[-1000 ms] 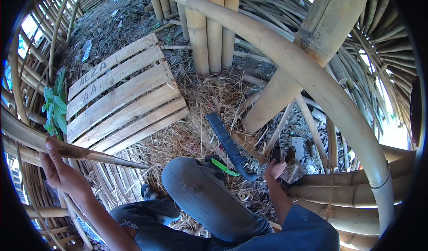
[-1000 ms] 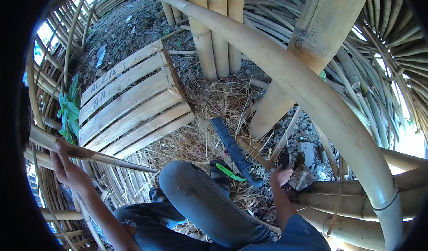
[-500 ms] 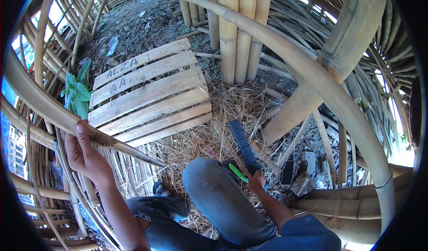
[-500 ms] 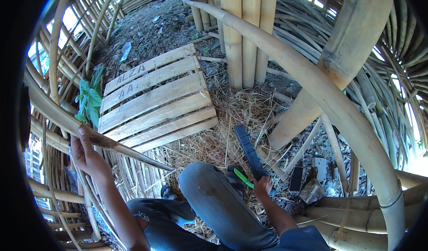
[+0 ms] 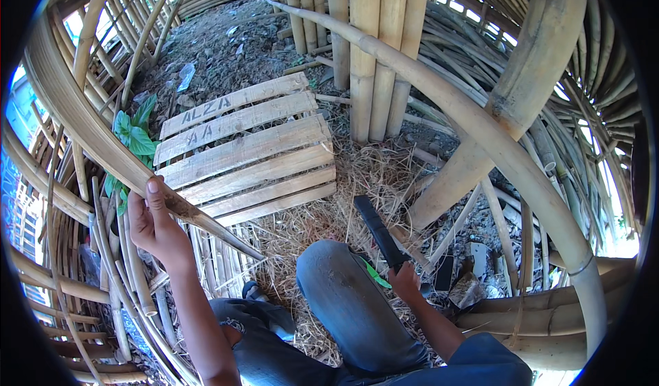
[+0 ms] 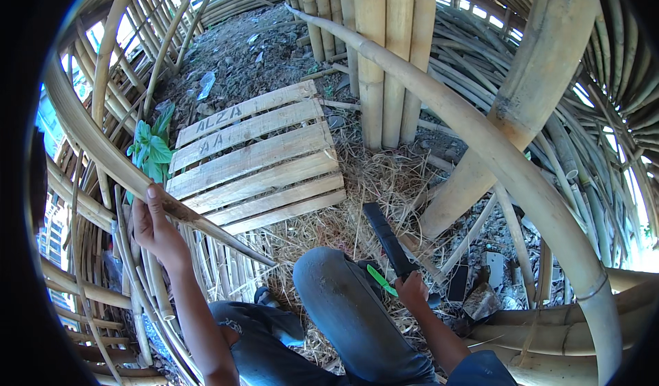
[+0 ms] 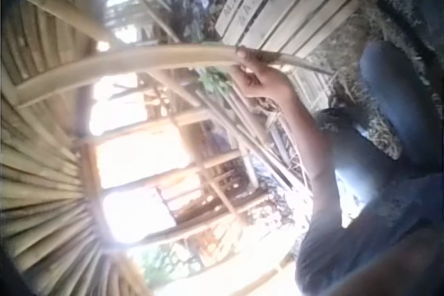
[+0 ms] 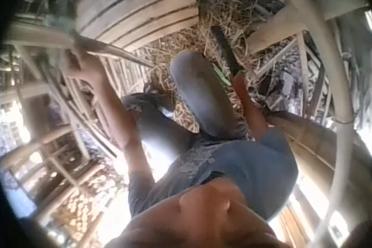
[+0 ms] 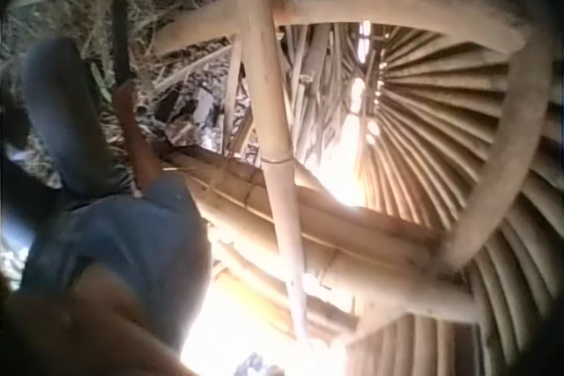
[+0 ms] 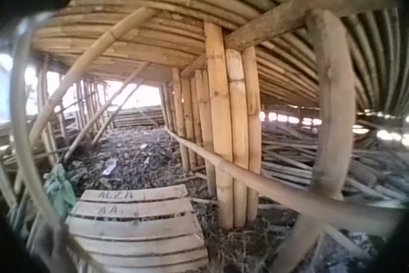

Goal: The person uses a machete to shave and trim a long strip of bamboo while seated in a bamboo structure.

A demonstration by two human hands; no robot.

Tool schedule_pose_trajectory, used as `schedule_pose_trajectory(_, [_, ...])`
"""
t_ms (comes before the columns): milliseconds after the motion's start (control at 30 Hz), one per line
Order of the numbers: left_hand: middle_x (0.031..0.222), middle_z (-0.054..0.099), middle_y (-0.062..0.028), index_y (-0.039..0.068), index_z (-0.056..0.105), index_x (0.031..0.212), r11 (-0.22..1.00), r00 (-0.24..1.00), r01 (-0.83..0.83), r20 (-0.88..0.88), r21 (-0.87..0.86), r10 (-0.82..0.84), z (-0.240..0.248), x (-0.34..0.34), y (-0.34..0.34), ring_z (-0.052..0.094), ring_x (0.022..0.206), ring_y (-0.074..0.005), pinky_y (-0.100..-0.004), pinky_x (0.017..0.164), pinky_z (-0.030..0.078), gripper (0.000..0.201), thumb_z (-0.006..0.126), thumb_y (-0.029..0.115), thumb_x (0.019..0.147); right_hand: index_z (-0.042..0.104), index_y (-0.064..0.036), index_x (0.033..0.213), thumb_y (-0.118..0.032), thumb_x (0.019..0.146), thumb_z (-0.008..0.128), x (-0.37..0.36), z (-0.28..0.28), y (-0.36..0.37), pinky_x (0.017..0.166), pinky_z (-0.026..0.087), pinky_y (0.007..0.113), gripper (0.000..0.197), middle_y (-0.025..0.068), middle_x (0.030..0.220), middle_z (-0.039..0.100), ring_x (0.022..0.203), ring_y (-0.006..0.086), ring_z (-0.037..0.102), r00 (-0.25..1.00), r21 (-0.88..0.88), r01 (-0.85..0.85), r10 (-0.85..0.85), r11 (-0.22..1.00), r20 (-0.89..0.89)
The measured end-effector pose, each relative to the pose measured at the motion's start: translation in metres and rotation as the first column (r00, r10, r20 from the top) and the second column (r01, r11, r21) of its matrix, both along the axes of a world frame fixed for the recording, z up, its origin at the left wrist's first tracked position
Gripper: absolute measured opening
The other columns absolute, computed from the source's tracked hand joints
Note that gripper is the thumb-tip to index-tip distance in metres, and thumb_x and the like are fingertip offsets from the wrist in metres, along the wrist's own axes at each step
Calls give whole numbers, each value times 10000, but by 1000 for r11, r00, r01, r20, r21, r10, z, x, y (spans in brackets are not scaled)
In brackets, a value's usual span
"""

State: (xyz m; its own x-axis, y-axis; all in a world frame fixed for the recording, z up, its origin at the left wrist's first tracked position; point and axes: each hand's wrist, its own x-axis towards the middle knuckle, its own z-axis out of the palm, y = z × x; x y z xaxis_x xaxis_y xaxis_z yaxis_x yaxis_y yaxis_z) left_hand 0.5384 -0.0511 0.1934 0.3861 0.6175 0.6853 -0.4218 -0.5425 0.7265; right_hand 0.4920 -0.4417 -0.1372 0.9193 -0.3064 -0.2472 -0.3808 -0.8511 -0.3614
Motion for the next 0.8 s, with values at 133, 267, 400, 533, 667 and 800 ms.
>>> schedule_pose_trajectory(133, [842,628,-10,-13,634,1032,1000,999,16,49,-10,-16,-1,0,1,524,737,-49,-196,676,412,195,562,151,955,588,3,864,-397,818,621,7,10,-6,689,482,480,404,145,710,576,758,397,613,997,229,48,-34,972,-64])
schedule_pose_trajectory(267, [766,560,25,-2,633,991,999,1000,15,18,50,-16,-1,-2,3,456,678,-27,-174,622,371,170,564,149,955,591,-32,867,-341,831,657,18,32,-21,492,441,336,318,49,633,526,556,194,552,911,771,367,-33,521,-411])
schedule_pose_trajectory(400, [760,557,25,4,629,953,1000,1000,-5,23,16,4,1,-4,-5,457,668,-23,-173,590,368,167,575,161,949,565,-52,866,-248,832,676,17,76,-19,452,376,265,228,6,632,489,506,101,455,924,842,354,-9,407,-383])
schedule_pose_trajectory(533, [705,516,30,13,618,903,998,998,66,-13,-14,-66,-1,-9,0,458,624,-20,-179,545,370,172,579,174,947,559,-18,898,-166,805,690,9,102,-21,474,407,279,218,20,654,524,524,125,499,940,824,309,-17,475,-342])
schedule_pose_trajectory(667, [683,497,31,22,605,883,996,997,75,19,-52,-74,8,-11,-5,452,538,-21,-182,472,353,172,580,181,946,553,21,998,-120,772,677,9,100,-29,485,432,276,294,66,708,574,591,135,566,962,807,190,60,559,-268])
schedule_pose_trajectory(800, [754,554,36,10,642,989,996,996,78,-47,-39,-80,-3,-11,-1,444,669,-24,-182,598,355,203,574,198,952,502,51,1057,-95,778,652,6,102,-37,476,437,289,348,86,704,579,571,140,575,964,728,149,67,669,-259])
